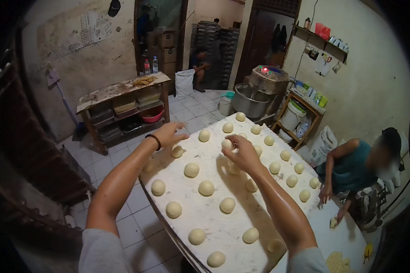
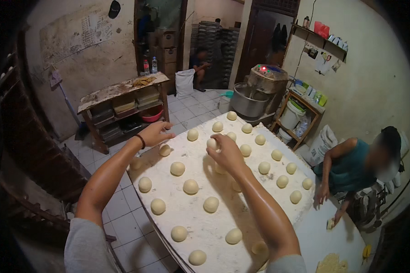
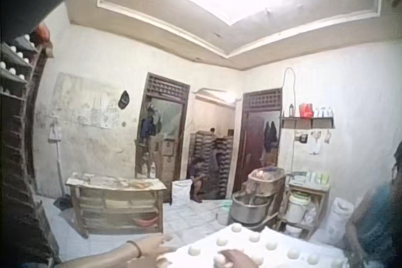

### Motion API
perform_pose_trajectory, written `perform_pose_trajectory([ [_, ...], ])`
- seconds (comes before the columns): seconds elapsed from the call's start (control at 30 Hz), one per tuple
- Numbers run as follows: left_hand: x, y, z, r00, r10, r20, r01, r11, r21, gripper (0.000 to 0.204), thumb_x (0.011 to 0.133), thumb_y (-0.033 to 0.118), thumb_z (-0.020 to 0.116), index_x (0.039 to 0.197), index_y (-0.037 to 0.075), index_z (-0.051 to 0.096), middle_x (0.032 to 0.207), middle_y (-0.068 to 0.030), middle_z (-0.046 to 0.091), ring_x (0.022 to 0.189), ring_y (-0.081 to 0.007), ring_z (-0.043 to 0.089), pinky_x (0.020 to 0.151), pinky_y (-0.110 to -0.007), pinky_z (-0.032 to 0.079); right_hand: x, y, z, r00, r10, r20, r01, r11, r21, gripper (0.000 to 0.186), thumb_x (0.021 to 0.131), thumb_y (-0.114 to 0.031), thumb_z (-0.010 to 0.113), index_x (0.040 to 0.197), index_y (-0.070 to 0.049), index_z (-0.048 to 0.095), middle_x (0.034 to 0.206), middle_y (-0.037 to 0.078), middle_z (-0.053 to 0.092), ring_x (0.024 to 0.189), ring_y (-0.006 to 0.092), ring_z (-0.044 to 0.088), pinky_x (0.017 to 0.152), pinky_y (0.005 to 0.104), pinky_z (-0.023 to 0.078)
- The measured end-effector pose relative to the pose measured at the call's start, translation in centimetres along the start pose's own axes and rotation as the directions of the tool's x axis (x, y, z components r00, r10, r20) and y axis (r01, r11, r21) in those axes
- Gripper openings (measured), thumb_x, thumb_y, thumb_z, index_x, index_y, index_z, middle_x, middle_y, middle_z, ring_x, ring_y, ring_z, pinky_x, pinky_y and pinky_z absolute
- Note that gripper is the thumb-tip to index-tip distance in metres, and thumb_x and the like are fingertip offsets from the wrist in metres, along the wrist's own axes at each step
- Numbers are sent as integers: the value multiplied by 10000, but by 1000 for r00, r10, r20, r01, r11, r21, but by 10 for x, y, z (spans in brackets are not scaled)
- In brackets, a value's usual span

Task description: The person places small dough balls onto a large square board covered in flour and subsequently transfers the loaded board onto a wooden rack in a storage area.

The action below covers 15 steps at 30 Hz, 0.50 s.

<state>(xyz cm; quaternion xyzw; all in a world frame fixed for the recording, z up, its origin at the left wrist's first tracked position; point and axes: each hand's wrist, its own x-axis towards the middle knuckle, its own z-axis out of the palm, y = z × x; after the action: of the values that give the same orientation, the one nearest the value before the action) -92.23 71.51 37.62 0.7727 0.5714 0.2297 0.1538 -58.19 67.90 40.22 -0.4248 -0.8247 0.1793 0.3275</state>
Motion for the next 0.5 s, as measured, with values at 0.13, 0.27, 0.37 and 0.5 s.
perform_pose_trajectory([
  [0.13, -26, -28, -18, 986, -63, 156, 63, 998, 5, 577, 1025, 470, 622, 1365, 5, 654, 1268, -230, 716, 1097, -326, 707, 964, -391, 549, 43, 23, 36, 953, 227, 199, -176, 953, -245, 601, 900, -370, 750, 1394, -57, 612, 1316, 229, 654, 1197, 383, 647, 1013, 473, 522],
  [0.27, -31, -64, -18, 956, -189, 225, 188, 982, 28, 436, 1008, 387, 589, 1188, 25, 753, 1112, -226, 760, 1021, -342, 727, 921, -413, 551, -52, -37, -40, 991, 129, -37, -127, 991, 45, 482, 944, -266, 756, 1374, -81, 640, 1306, 138, 684, 1170, 295, 662, 1016, 401, 520],
  [0.37, -21, -49, -8, 953, -241, 185, 239, 970, 33, 396, 961, 358, 612, 1071, 22, 791, 979, -215, 770, 909, -339, 735, 859, -428, 560, -193, -27, -107, 894, 332, -301, -329, 942, 63, 366, 937, -145, 711, 1278, -16, 677, 1173, 114, 702, 1070, 213, 642, 936, 354, 501],
  [0.5, 5, -64, 13, 957, -259, 129, 258, 966, 28, 410, 967, 365, 603, 970, 7, 803, 817, -157, 768, 718, -263, 739, 725, -411, 573, -387, 1, -109, 355, 874, -332, -765, 476, 434, 362, 1047, -202, 591, 1352, -11, 632, 1241, 111, 687, 1112, 225, 644, 970, 377, 517],
])
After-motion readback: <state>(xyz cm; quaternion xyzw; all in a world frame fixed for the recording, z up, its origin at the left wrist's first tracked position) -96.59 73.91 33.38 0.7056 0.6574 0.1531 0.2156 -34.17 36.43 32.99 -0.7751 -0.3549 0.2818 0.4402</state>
